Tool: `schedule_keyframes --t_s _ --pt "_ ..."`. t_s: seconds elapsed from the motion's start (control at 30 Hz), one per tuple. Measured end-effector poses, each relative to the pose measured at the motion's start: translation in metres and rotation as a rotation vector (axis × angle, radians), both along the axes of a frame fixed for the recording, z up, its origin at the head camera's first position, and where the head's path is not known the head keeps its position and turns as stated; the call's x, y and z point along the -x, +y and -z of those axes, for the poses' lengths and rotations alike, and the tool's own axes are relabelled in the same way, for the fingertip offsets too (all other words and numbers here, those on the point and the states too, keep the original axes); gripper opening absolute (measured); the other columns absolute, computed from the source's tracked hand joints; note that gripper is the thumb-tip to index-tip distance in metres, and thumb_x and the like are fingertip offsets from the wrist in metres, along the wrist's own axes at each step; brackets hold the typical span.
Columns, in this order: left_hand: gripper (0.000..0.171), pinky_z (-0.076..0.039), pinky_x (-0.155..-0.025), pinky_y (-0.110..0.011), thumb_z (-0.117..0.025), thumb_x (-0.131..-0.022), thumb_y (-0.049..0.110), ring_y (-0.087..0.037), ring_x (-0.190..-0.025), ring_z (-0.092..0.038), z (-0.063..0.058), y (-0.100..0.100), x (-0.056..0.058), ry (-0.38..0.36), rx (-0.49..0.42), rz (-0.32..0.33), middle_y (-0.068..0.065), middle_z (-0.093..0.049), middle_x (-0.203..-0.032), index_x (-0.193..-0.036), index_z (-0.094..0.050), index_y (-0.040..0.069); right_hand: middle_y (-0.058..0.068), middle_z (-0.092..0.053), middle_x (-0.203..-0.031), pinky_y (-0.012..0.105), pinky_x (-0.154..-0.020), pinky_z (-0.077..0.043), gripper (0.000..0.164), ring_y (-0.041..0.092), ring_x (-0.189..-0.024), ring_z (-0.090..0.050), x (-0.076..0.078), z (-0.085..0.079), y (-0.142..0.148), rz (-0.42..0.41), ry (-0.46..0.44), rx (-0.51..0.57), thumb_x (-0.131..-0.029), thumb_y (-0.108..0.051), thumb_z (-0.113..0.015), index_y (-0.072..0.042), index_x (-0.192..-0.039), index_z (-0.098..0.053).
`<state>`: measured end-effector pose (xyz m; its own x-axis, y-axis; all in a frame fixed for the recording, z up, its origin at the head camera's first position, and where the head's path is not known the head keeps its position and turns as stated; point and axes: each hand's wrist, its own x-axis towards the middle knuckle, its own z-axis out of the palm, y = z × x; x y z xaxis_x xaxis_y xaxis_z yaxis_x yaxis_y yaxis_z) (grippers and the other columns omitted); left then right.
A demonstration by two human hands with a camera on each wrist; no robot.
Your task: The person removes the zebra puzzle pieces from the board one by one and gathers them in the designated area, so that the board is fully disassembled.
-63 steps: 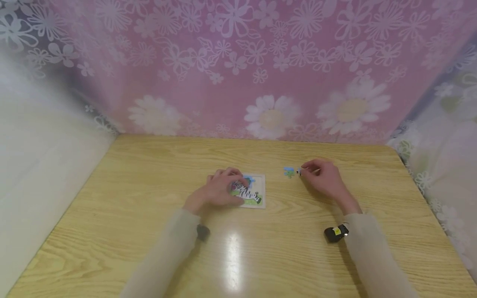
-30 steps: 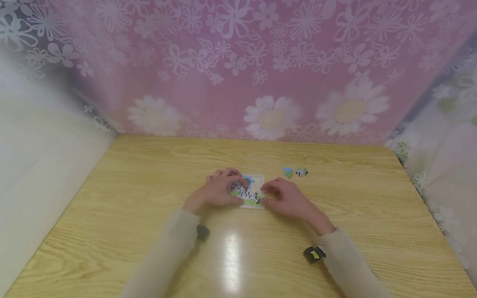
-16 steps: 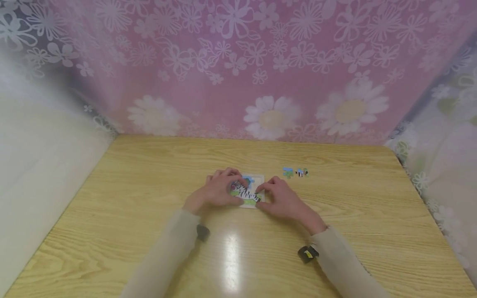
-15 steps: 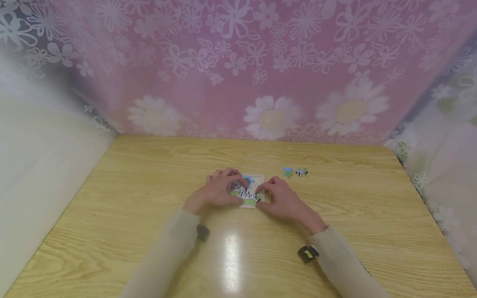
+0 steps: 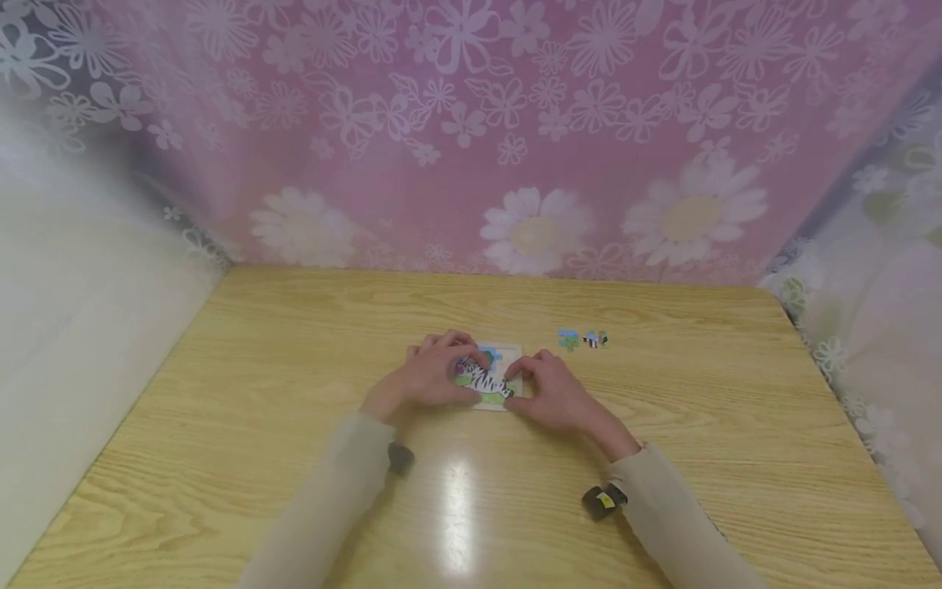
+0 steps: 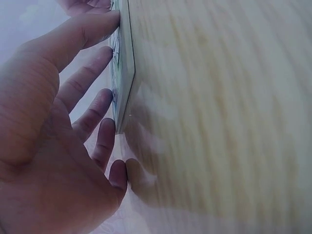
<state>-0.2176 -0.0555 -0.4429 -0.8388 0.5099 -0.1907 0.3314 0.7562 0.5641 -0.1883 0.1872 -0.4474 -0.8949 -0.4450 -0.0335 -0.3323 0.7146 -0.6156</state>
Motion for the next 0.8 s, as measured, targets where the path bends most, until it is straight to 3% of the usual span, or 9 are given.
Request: schedule_keyframes --t_s 0.47,0.8 --pt "0.029 -0.024 -0.102 -0.051 -0.078 -0.089 0.045 -0.032 -0.135 -0.035 -0.0025 0.0061 -0.0001 0.007 0.010 -0.051 0.009 -0.043 -0.148 -0.116 -0.066 0.042 0.008 -0.057 -0.101 0.034 -0.082 -0.040 0.030 0.019 -0.092 -0.048 0.0003 -0.0006 -0.0023 0.020 -0.026 0.007 -0.086 -0.022 -0.082 -0.011 -0.110 -0.070" --pt "0.029 -0.024 -0.103 -0.053 -0.078 -0.089 0.044 -0.034 -0.137 -0.034 -0.0040 0.0088 -0.0002 -0.002 0.013 -0.064 0.008 -0.043 -0.149 -0.115 -0.066 0.041 0.007 -0.064 -0.101 0.034 -0.083 -0.044 0.027 0.018 -0.092 -0.056 -0.0005 0.0002 -0.0019 0.047 -0.063 0.118 -0.087 -0.014 -0.080 -0.009 -0.110 -0.065"
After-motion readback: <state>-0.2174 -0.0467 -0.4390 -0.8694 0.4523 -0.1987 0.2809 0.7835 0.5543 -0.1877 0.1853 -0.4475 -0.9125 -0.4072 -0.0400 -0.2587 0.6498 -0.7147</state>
